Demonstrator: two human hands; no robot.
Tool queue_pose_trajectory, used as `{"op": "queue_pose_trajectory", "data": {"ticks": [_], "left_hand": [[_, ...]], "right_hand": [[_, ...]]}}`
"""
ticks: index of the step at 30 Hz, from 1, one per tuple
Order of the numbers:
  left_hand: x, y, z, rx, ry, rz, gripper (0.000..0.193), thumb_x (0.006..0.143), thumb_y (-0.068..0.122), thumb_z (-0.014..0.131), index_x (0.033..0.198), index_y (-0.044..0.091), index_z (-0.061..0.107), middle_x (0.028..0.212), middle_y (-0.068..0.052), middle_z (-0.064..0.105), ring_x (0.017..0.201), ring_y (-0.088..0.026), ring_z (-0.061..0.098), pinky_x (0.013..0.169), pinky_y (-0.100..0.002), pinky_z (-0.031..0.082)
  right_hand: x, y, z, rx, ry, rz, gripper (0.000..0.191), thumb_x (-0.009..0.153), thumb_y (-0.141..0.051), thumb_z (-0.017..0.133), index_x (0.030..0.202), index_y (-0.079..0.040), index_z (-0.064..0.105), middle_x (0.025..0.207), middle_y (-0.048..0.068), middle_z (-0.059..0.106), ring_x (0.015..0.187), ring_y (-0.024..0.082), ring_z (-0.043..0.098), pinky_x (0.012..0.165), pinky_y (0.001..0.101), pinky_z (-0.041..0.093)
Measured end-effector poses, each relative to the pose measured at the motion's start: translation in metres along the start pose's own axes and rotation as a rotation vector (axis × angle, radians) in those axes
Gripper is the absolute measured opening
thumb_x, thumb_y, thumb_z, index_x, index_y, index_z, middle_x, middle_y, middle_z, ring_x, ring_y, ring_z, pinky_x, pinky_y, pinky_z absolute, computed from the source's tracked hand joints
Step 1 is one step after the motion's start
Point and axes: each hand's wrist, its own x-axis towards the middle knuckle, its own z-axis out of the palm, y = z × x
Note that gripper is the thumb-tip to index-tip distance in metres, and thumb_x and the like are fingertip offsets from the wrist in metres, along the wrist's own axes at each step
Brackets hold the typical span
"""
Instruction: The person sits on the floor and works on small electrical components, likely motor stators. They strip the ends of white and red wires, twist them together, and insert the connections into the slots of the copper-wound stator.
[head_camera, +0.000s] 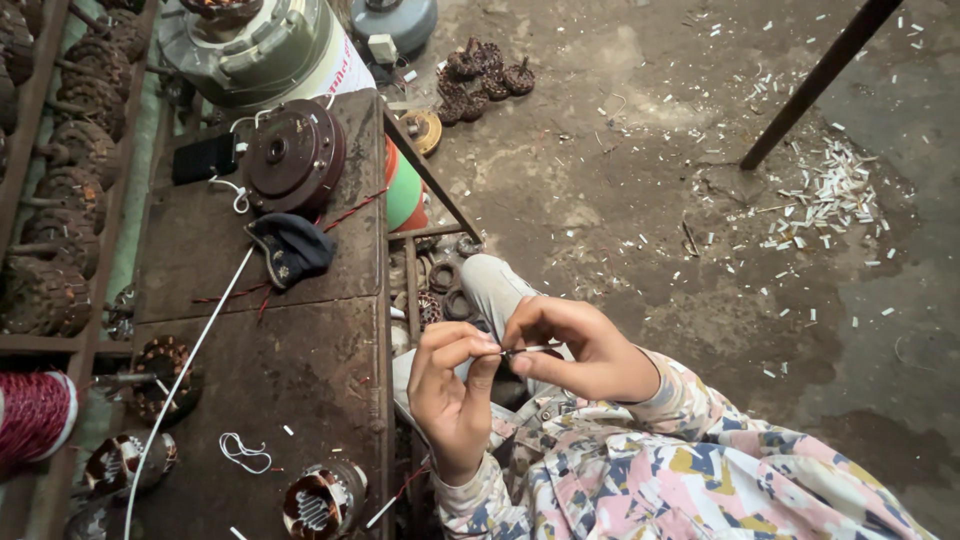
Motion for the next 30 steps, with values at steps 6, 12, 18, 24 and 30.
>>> {"op": "queue_pose_trajectory", "data": {"ticks": [6, 12, 18, 24, 30], "left_hand": [[0.000, 0.001, 0.002, 0.053, 0.001, 0.019, 0.009, 0.097, 0.000, 0.070, 0.104, 0.000, 0.064, 0.104, -0.009, 0.062, 0.098, -0.020, 0.061, 0.087, -0.031, 0.051], [-0.001, 0.001, 0.002, 0.069, 0.002, 0.039, 0.007, 0.100, 0.002, 0.068, 0.103, -0.001, 0.062, 0.105, -0.010, 0.060, 0.097, -0.021, 0.060, 0.087, -0.031, 0.050], [-0.013, 0.008, -0.006, 0.088, 0.112, 0.069, 0.006, 0.105, 0.003, 0.062, 0.103, -0.001, 0.058, 0.109, -0.012, 0.059, 0.101, -0.024, 0.059, 0.093, -0.034, 0.049], [-0.074, 0.020, -0.035, 0.124, 0.540, 0.127, 0.005, 0.108, 0.003, 0.055, 0.105, 0.000, 0.056, 0.110, -0.010, 0.057, 0.090, -0.020, 0.059, 0.082, -0.031, 0.052], [-0.160, 0.019, -0.062, 0.520, 0.970, -0.005, 0.005, 0.109, -0.001, 0.056, 0.113, -0.003, 0.057, 0.112, -0.010, 0.062, 0.096, -0.021, 0.060, 0.089, -0.030, 0.052]], "right_hand": [[0.000, 0.003, -0.002, -0.020, -0.029, -0.031, 0.010, 0.104, -0.007, 0.061, 0.104, 0.003, 0.061, 0.098, 0.005, 0.060, 0.091, 0.010, 0.055, 0.080, 0.0283, 0.047], [-0.001, 0.009, -0.006, 0.166, -0.115, 0.155, 0.022, 0.110, -0.017, 0.054, 0.096, 0.001, 0.059, 0.090, 0.002, 0.057, 0.078, 0.007, 0.047, 0.068, 0.0247, 0.040], [-0.003, 0.014, -0.005, 0.221, -0.157, 0.342, 0.024, 0.108, -0.020, 0.055, 0.094, -0.001, 0.061, 0.082, 0.000, 0.059, 0.070, 0.005, 0.046, 0.059, 0.0235, 0.037], [-0.002, 0.025, 0.015, 0.186, -0.251, 0.376, 0.017, 0.106, -0.014, 0.059, 0.101, 0.001, 0.065, 0.092, 0.001, 0.063, 0.081, 0.006, 0.053, 0.069, 0.0234, 0.042], [0.005, 0.045, 0.050, 0.123, -0.317, 0.487, 0.008, 0.101, -0.003, 0.065, 0.107, 0.003, 0.064, 0.096, 0.002, 0.065, 0.089, 0.007, 0.057, 0.078, 0.0245, 0.045]]}}
